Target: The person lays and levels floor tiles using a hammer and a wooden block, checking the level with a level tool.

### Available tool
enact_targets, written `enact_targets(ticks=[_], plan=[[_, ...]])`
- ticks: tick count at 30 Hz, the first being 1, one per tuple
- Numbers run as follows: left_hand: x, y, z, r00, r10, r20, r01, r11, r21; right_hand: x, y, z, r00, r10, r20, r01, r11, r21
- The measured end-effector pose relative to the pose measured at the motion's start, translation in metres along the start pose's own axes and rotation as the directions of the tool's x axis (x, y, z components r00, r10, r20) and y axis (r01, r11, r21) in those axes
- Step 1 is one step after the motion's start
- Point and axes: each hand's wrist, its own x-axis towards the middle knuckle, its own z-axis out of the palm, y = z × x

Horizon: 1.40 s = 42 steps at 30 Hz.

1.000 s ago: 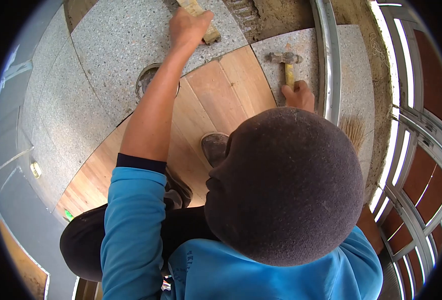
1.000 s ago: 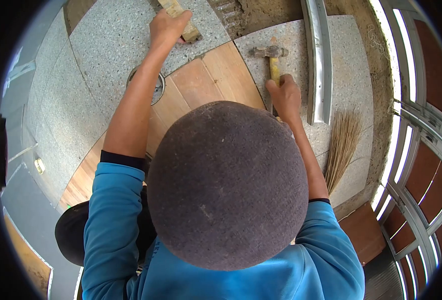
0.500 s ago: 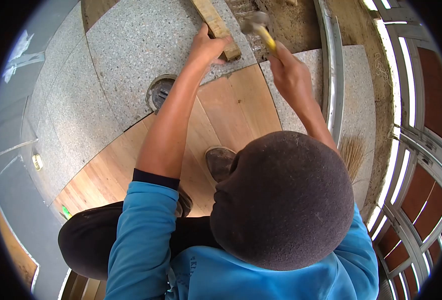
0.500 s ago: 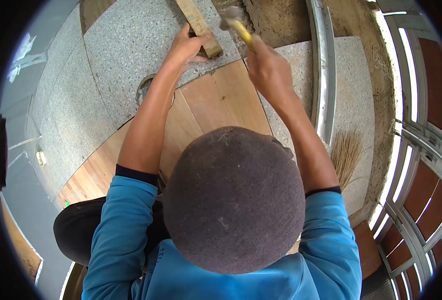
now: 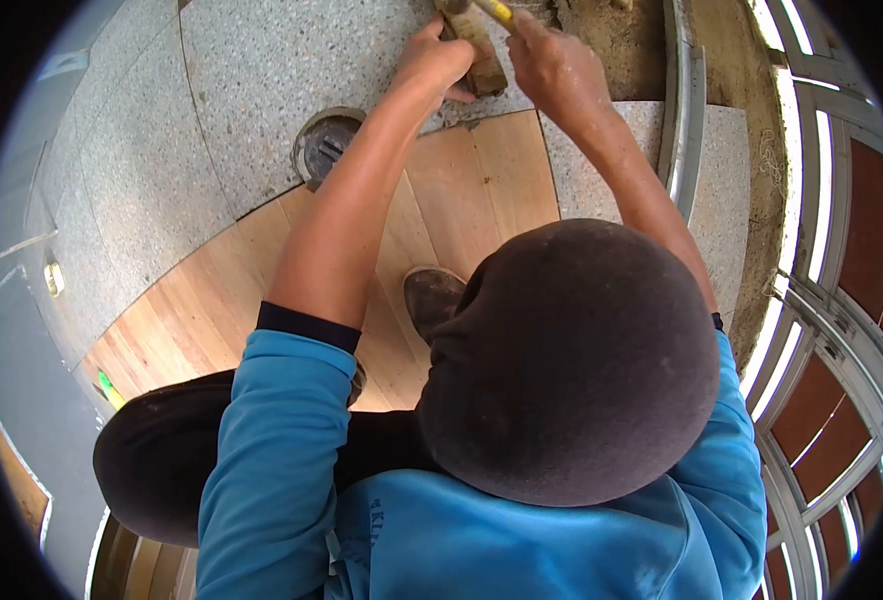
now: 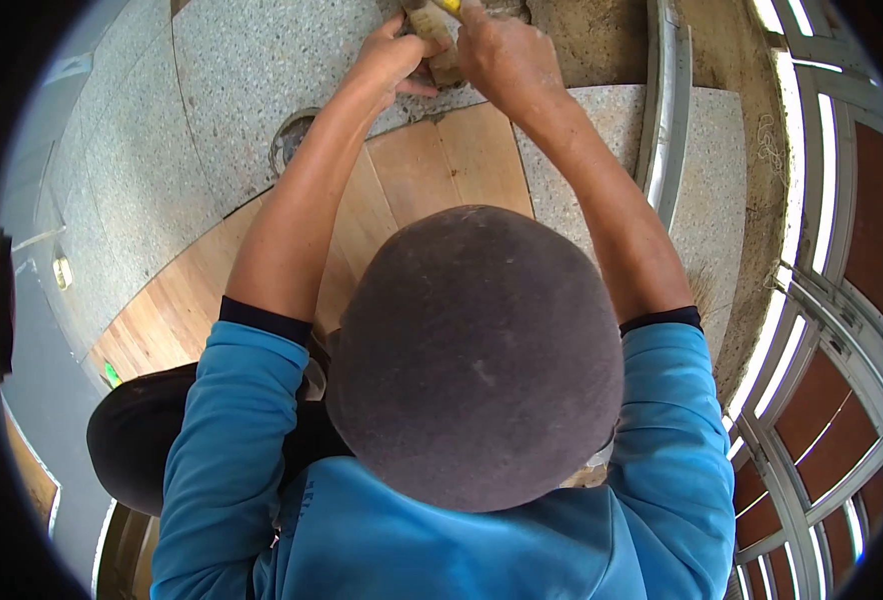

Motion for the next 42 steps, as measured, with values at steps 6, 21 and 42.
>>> enact_targets(ticks=[6, 21, 42], plan=[[-0.006, 0.007, 0.002, 0.995, 0.036, -0.093, -0.033, 0.999, 0.034, 0.001, -0.002, -0.002, 0.998, 0.021, 0.055, -0.025, 0.997, 0.074], [-0.015, 0.016, 0.002, 0.997, -0.013, -0.076, 0.017, 0.998, 0.053, 0.001, -0.006, -0.008, 1.000, 0.012, 0.000, -0.012, 0.997, 0.080], [-0.013, 0.009, -0.015, 0.999, 0.039, 0.020, -0.042, 0.984, 0.174, -0.204, 0.016, -0.037, 0.350, 0.798, 0.491, -0.835, 0.028, 0.549]])
